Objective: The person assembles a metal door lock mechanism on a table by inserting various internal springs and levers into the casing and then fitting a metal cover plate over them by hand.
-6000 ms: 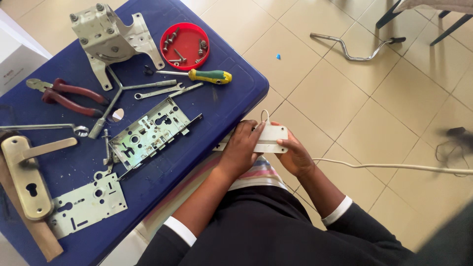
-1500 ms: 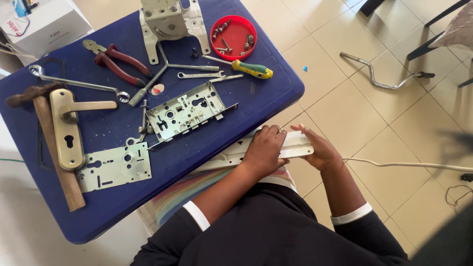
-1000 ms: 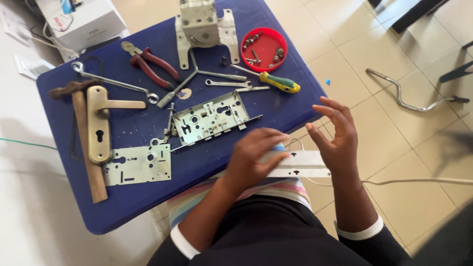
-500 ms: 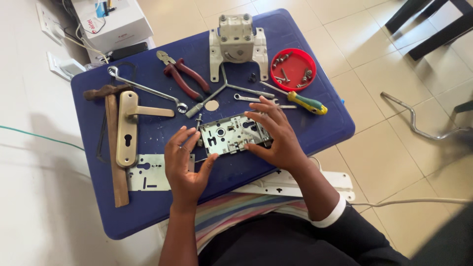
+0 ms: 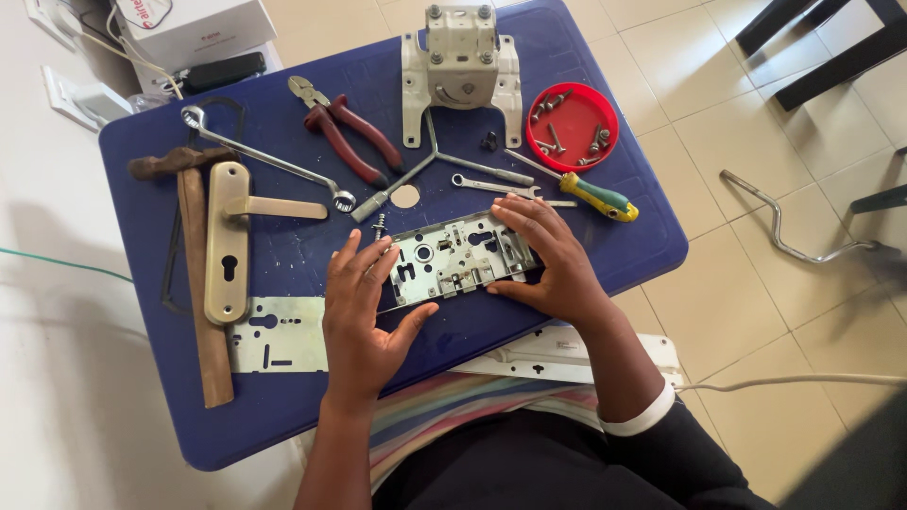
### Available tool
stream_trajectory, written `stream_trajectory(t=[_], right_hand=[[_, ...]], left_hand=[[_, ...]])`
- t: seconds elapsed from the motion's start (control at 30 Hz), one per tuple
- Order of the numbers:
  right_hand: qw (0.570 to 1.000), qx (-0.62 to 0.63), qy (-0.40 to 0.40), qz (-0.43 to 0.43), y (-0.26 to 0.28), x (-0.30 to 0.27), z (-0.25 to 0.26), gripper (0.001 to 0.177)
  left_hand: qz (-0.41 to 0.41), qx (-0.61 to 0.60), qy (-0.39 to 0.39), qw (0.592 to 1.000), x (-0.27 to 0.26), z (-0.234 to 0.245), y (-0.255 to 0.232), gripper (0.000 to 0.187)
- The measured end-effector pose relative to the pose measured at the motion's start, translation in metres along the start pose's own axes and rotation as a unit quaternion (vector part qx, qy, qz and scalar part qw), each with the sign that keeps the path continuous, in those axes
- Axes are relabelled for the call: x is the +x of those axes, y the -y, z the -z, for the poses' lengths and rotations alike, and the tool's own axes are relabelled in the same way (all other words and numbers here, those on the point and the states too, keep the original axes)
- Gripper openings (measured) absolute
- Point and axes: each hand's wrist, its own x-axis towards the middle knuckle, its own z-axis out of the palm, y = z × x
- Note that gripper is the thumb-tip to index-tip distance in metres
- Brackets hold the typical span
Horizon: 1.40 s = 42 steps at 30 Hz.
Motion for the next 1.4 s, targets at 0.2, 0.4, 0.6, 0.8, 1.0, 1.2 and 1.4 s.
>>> stream_trajectory(t=[0.2,0.4,0.6,0.8,1.0,1.2,1.4], right_hand=[[0.998,0.051,-0.002,-0.021,-0.002,0.000,0.000,0.088],[0.998,0.055,-0.003,-0.013,-0.003,-0.001,0.001,0.086],[0.997,0.078,0.007,-0.002,-0.001,0.000,0.005,0.086],[0.999,0.029,0.005,0.014,-0.003,0.000,0.001,0.082],[1.000,0.010,0.009,0.008,-0.005,-0.003,-0.002,0.078],[0.997,-0.069,0.024,0.026,0.003,0.001,0.004,0.075],[0.991,-0.102,0.068,0.050,0.012,0.008,0.002,0.071]], left_hand=[[0.009,0.053,0.049,0.997,0.002,-0.004,0.002,0.086],[0.024,0.077,0.061,0.995,0.002,-0.006,0.003,0.086],[0.021,0.078,0.065,0.995,0.001,-0.008,0.004,0.086],[0.020,0.089,0.069,0.993,0.001,-0.010,0.007,0.082],[0.022,0.091,0.068,0.993,0.000,-0.011,0.008,0.081],[0.018,0.090,0.063,0.994,-0.001,-0.012,0.009,0.080],[0.019,0.090,0.060,0.994,-0.001,-0.012,0.010,0.082]])
